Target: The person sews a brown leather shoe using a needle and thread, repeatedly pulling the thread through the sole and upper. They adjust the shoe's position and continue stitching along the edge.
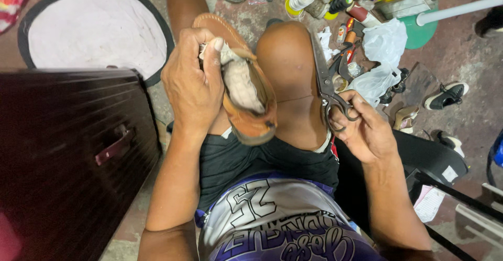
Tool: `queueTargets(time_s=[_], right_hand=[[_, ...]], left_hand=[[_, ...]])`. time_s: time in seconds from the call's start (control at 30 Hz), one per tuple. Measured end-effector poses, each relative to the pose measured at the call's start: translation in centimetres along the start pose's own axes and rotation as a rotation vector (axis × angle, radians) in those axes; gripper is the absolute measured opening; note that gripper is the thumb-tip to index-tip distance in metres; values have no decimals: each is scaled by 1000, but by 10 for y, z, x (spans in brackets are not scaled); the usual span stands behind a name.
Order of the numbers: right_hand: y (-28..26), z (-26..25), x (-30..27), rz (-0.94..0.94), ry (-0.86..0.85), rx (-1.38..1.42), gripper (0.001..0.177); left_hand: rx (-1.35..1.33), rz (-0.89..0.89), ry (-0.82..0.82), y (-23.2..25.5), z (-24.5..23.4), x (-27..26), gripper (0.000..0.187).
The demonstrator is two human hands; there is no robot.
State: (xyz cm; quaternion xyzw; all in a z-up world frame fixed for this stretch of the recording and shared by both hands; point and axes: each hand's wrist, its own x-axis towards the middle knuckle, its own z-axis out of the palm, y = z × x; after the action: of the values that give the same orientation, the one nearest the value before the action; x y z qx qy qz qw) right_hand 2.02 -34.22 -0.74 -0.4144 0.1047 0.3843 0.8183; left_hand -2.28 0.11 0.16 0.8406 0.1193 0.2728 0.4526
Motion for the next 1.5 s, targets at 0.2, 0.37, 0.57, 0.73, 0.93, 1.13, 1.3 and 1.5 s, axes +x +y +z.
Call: queueTargets(time_s=[0.2,0.37,0.57,0.73,0.93,1.13,1.3,1.5], right_hand=[[23,24,-18,-22,8,148,38],[42,46,-27,117,-148,5,34],[64,59,-27,277,-65,-170,42],[72,59,-24,235,-30,-108,43],[64,62,-18,326,-1,-162,39],[66,56,-14,516,-55,-95,29],[65,49,-18,560,-35,-210,12],[53,60,-17,503,-29,-414,17]], left_hand=[[-33,-31,90,-5,4,-12,6],[-240,-105,102,-16,13,-32,4],[-102,37,41,-22,2,-48,9],[67,95,-49,-25,-9,-62,8],[-5,-35,-24,-42,-14,-60,7],[-25,11,-71,-37,-9,-46,15],[-40,64,-158,-24,-17,-43,37],[326,86,-111,-24,-1,-41,20]])
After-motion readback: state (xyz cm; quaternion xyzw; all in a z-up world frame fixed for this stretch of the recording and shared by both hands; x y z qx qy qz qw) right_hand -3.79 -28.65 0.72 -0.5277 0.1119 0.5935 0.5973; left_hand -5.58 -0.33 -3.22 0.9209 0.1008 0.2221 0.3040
